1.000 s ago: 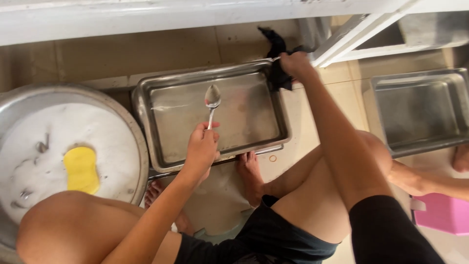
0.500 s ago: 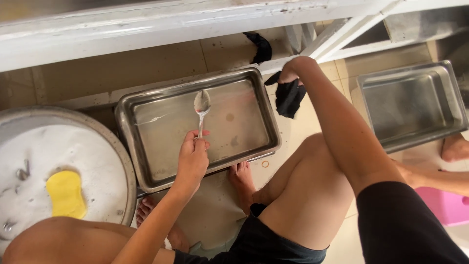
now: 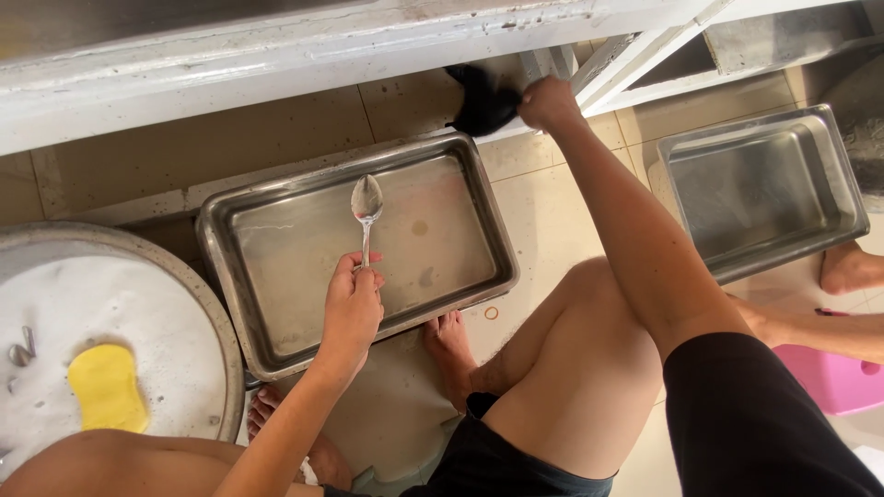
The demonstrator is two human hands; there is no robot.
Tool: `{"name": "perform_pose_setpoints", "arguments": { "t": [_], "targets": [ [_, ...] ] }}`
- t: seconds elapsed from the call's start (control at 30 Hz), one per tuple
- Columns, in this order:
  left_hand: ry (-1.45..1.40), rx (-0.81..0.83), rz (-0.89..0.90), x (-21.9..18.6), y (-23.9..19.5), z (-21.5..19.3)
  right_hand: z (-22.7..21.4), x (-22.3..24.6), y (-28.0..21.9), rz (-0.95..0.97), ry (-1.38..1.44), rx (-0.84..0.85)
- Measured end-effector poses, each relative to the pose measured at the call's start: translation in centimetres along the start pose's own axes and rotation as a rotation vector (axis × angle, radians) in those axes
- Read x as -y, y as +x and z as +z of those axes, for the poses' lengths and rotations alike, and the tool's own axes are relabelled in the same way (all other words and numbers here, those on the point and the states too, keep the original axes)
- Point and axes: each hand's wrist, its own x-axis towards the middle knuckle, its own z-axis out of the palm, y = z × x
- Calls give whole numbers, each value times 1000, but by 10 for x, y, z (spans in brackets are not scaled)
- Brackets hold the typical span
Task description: The person washes spoons in a metal basin filled with soapy water using a yellow sponge. They rinse the spoons in a separate metal tray and dry them with a black cloth before placing them in a red dish rack.
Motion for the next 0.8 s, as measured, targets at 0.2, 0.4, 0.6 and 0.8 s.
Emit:
{"name": "perform_pose_setpoints", "arguments": {
  "t": [0.2, 0.4, 0.6, 0.8],
  "targets": [
    [-17, 0, 13, 4, 1, -4, -21, 21, -38, 241, -157, 191],
    [15, 46, 149, 7, -3, -9, -4, -2, -26, 122, -195, 213],
    [-6, 67, 183, -3, -5, -13, -82, 124, -175, -16, 183, 635],
    [-63, 135, 302, -10, -20, -18, -83, 184, -249, -217, 529, 779]
  ]
}}
